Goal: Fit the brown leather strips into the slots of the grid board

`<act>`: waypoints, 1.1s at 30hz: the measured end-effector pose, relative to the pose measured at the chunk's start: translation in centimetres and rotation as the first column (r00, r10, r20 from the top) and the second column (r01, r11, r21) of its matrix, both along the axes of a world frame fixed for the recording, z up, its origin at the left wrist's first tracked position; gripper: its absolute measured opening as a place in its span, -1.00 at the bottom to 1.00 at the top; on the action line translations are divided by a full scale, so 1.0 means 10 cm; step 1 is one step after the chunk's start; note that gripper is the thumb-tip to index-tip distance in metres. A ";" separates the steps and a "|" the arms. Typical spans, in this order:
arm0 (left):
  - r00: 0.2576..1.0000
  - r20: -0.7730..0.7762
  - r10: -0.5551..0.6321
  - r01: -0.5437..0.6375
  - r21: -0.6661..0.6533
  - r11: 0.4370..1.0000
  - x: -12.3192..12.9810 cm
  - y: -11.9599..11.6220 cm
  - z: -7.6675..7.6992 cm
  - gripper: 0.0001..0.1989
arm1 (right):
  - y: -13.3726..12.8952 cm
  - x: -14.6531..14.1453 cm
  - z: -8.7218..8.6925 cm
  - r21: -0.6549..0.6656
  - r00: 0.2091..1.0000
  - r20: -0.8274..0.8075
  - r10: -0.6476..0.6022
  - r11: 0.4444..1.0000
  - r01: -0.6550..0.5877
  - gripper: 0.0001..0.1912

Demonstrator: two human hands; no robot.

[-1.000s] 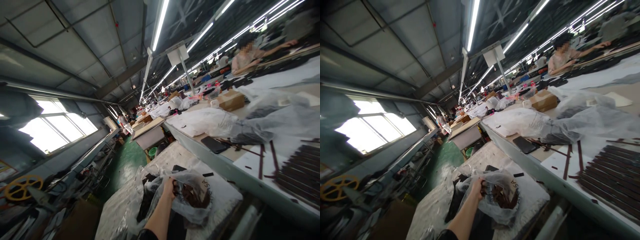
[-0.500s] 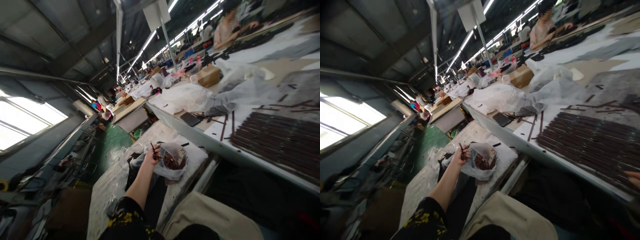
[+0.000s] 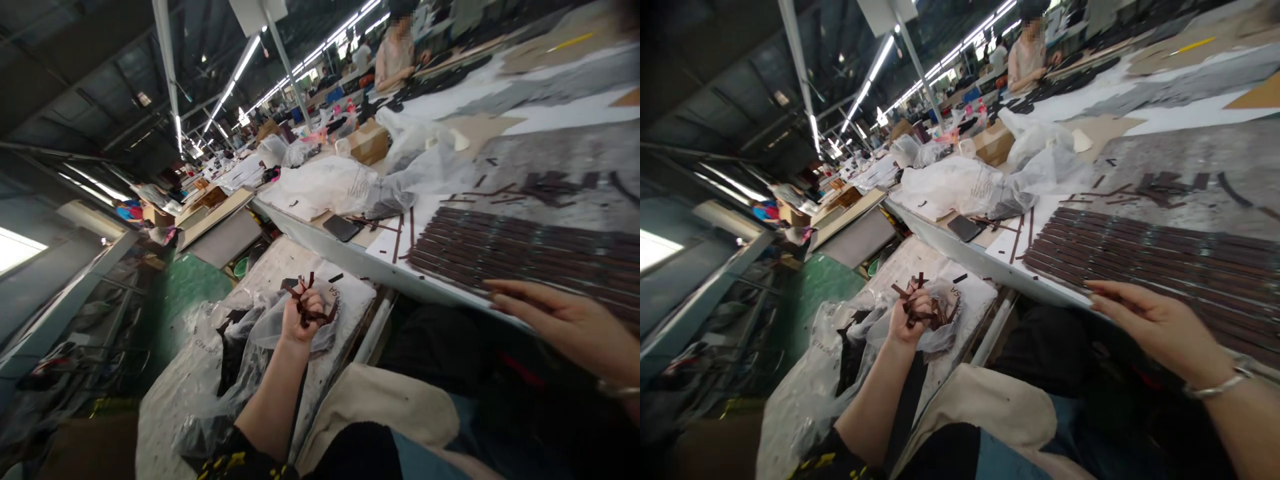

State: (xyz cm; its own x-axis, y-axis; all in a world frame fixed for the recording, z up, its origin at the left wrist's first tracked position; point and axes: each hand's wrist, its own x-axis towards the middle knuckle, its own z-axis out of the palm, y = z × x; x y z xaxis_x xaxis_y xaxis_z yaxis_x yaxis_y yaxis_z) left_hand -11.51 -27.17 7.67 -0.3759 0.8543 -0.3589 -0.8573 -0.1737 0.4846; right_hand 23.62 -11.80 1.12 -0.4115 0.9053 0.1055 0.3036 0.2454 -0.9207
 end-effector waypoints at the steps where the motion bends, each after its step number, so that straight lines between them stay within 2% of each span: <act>1: 0.999 0.017 -0.045 0.044 0.019 0.999 0.12 0.11 0.01 -0.75 | -0.06 -0.11 0.05 -0.104 0.995 -0.084 0.054 0.993 -0.063 -0.52; 2: 0.995 0.029 -0.094 0.093 0.029 0.995 0.25 0.23 0.01 -0.74 | -0.13 -0.22 0.11 -0.160 0.978 -0.170 0.119 0.976 -0.147 -0.49; 4: 0.983 0.038 -0.179 0.177 0.060 0.982 0.53 0.49 0.01 -0.72 | -0.25 -0.44 0.19 -0.162 0.927 -0.294 0.231 0.944 -0.287 -0.40; 8: 0.940 0.054 -0.336 0.326 0.144 0.934 1.07 1.00 -0.01 -0.70 | -0.29 -0.66 0.18 -0.142 0.845 -0.444 0.297 0.908 -0.394 -0.29; 12: 0.888 0.063 -0.456 0.445 0.131 0.886 1.52 1.40 -0.05 -0.68 | -0.13 -0.50 0.12 -0.162 0.837 -0.520 0.169 0.943 -0.291 -0.37; 14: 0.875 0.069 -0.479 0.468 0.134 0.874 1.71 1.56 -0.08 -0.67 | -0.04 -0.37 0.13 -0.139 0.864 -0.483 0.140 0.962 -0.234 -0.38; 16: 0.865 0.079 -0.495 0.480 0.148 0.864 1.85 1.68 -0.11 -0.67 | 0.03 -0.24 0.16 -0.131 0.919 -0.385 0.088 0.980 -0.149 -0.53; 18: 0.857 0.083 -0.509 0.494 0.151 0.856 1.94 1.78 -0.15 -0.68 | 0.08 -0.14 0.19 -0.153 0.965 -0.261 -0.024 0.988 -0.017 -0.74; 20: 0.854 0.075 -0.515 0.502 0.144 0.853 1.99 1.85 -0.20 -0.69 | 0.11 -0.04 0.21 -0.186 0.980 -0.175 -0.094 0.981 0.061 -0.80; 27: 0.853 0.041 -0.520 0.509 0.152 0.847 2.06 2.03 -0.33 -0.72 | 0.14 0.25 0.25 -0.155 0.982 -0.188 -0.023 0.988 -0.006 -0.81; 30: 0.875 0.007 -0.484 0.481 0.100 0.871 2.10 2.22 -0.34 -0.74 | 0.13 0.35 0.28 -0.160 0.978 -0.206 -0.017 0.987 -0.016 -0.77; 33: 0.889 0.045 -0.455 0.451 0.086 0.889 2.15 2.44 -0.31 -0.70 | 0.13 0.48 0.32 -0.183 0.968 -0.241 -0.063 0.983 0.019 -0.74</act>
